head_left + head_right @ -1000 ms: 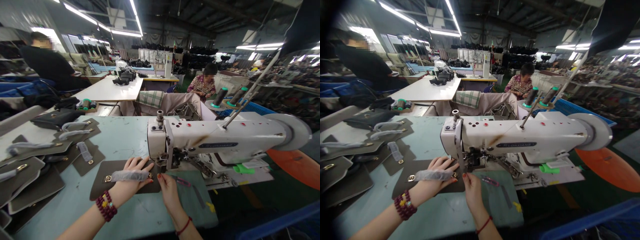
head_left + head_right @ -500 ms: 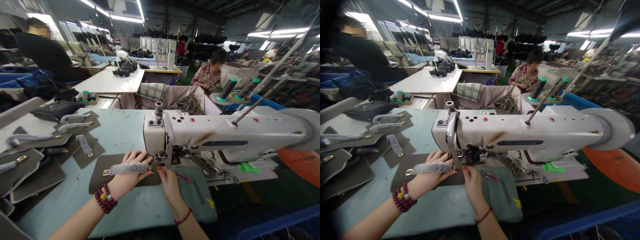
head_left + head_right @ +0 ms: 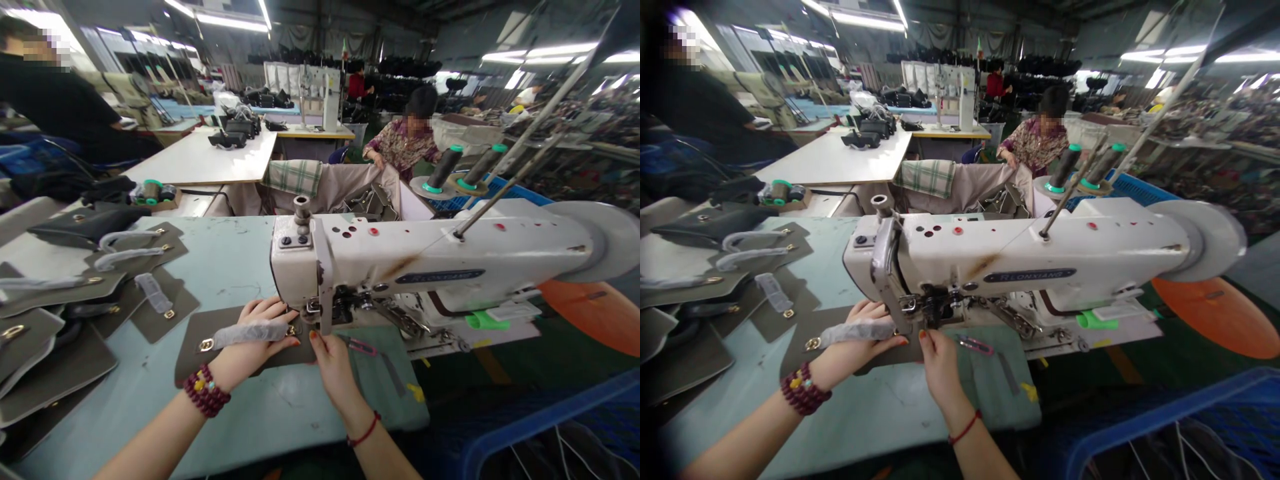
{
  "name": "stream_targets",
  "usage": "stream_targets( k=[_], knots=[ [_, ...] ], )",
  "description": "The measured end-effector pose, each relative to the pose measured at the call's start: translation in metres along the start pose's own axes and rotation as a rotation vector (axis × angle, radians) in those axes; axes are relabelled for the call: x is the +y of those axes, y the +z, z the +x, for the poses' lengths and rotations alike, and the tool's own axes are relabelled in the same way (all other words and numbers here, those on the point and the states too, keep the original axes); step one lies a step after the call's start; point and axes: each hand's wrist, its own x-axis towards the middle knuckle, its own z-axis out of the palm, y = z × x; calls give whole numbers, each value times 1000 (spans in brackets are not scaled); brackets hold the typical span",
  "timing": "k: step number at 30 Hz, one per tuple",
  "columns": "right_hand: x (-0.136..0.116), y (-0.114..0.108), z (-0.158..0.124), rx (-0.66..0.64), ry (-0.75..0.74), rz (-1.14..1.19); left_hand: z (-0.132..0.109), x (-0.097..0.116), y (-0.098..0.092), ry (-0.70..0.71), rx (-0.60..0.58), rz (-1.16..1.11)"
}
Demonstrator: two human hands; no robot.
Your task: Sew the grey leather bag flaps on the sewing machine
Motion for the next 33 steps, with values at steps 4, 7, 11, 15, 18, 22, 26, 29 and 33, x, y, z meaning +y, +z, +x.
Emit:
stream_targets(
  k=[4, 7, 11, 15, 18, 22, 26, 29, 33],
  knots=[
    [1, 2, 2, 2, 50, 79, 3, -1, -1, -7, 19, -15],
    [0, 3, 4, -3, 60, 122, 5, 0, -3, -3, 21, -22],
    [5, 1, 2, -13, 72, 217, 7, 0, -6, -11, 14, -43],
    [12, -4, -5, -22, 133, 357, 8, -1, -6, -39, -15, -80],
    [11, -9, -10, -102, 174, 446, 9, -2, -5, -60, -53, -123],
    [5, -13, -14, -171, 127, 435, 10, -3, -6, -87, -74, -173],
    [0, -10, -15, -156, 31, 325, 10, -3, -7, -113, -62, -198],
    [0, -7, -14, -106, -21, 232, 10, -3, -6, -117, -79, -197],
    [2, -4, -11, -86, -6, 190, 10, -4, -3, -126, -72, -165]
  ],
)
